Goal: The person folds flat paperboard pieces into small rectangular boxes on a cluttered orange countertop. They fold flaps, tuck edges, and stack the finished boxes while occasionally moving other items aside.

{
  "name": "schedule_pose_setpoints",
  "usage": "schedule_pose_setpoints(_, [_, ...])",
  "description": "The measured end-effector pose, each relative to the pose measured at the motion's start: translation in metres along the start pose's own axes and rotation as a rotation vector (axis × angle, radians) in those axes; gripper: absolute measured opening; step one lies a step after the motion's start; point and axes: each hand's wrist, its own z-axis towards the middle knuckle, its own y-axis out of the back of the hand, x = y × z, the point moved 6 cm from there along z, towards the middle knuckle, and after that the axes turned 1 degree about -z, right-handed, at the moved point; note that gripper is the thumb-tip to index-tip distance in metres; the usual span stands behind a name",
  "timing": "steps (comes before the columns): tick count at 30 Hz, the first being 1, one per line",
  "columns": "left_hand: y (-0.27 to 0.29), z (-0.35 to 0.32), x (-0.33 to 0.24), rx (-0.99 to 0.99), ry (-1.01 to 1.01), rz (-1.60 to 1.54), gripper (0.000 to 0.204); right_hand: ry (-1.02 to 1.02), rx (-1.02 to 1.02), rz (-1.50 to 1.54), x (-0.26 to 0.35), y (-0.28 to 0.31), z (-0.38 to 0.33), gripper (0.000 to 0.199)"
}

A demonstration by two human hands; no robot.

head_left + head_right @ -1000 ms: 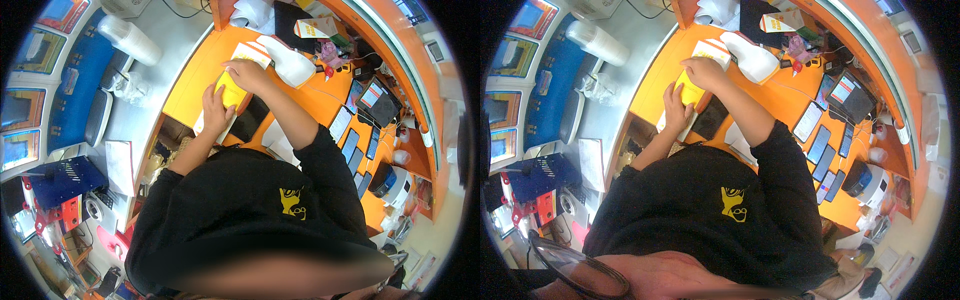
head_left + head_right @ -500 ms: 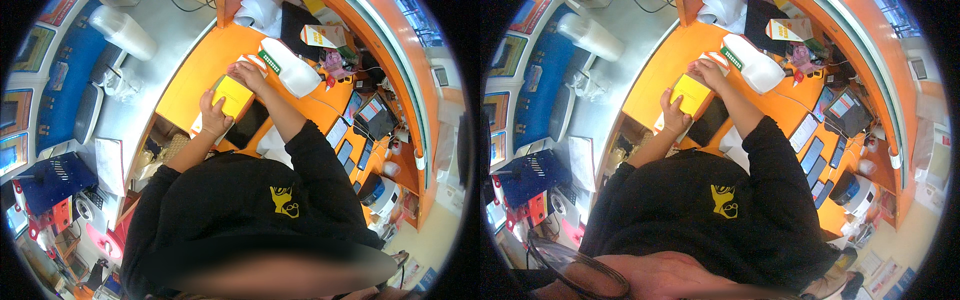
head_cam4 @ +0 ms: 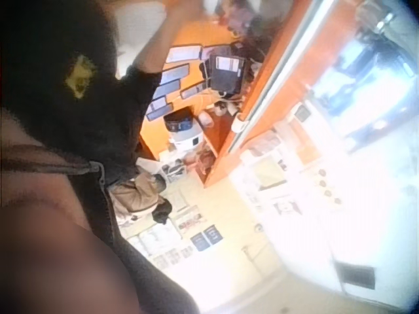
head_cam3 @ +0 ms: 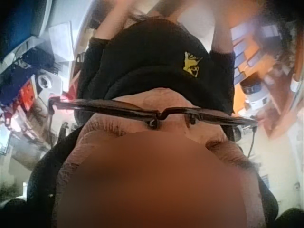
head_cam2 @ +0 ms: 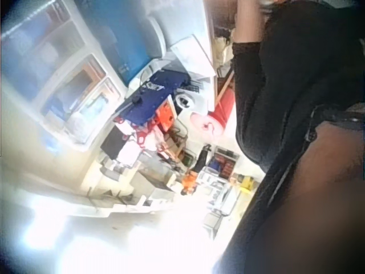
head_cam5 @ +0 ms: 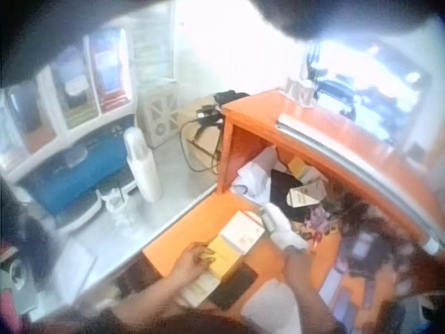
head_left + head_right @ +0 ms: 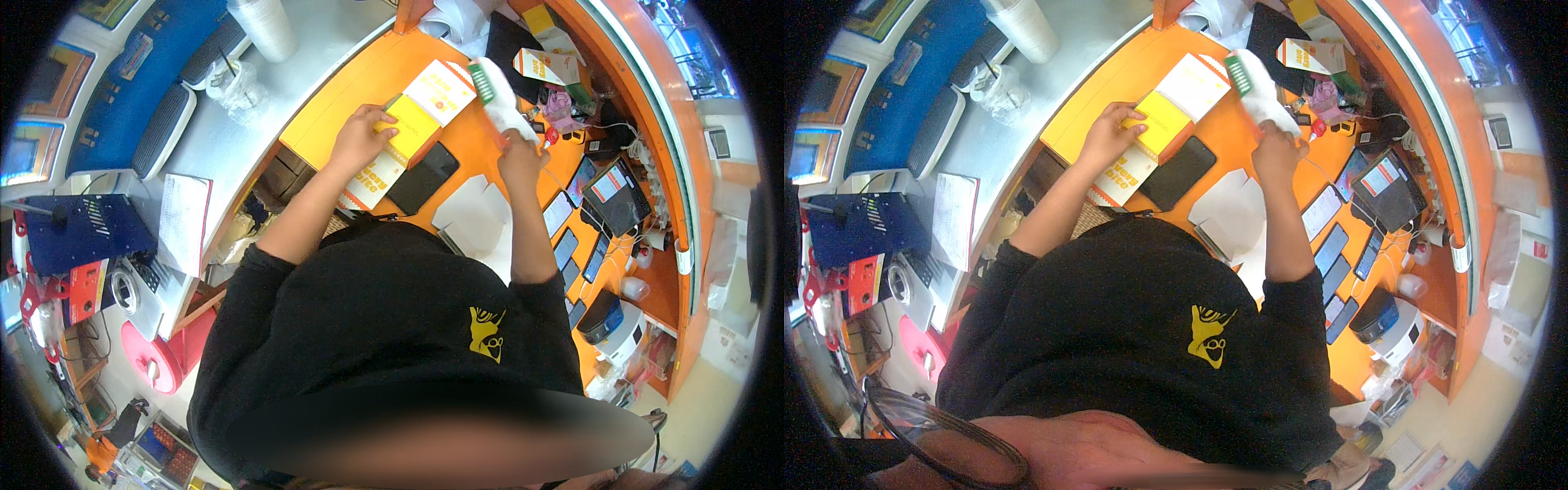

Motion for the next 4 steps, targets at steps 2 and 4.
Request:
schedule_pose_setpoints(2, [0.015,-0.003,-0.021,-0.156,-0.088,0.072,0.045,0.131,-0.252,0.233,0.003,0.048,-0.003,0.040])
schedule_pose_setpoints(4, [0.032,-0.007,-0.045,-0.316,-0.276,0.108,0.062,0.265,-0.192,0.931,0.007,0.089,-0.003,0.043])
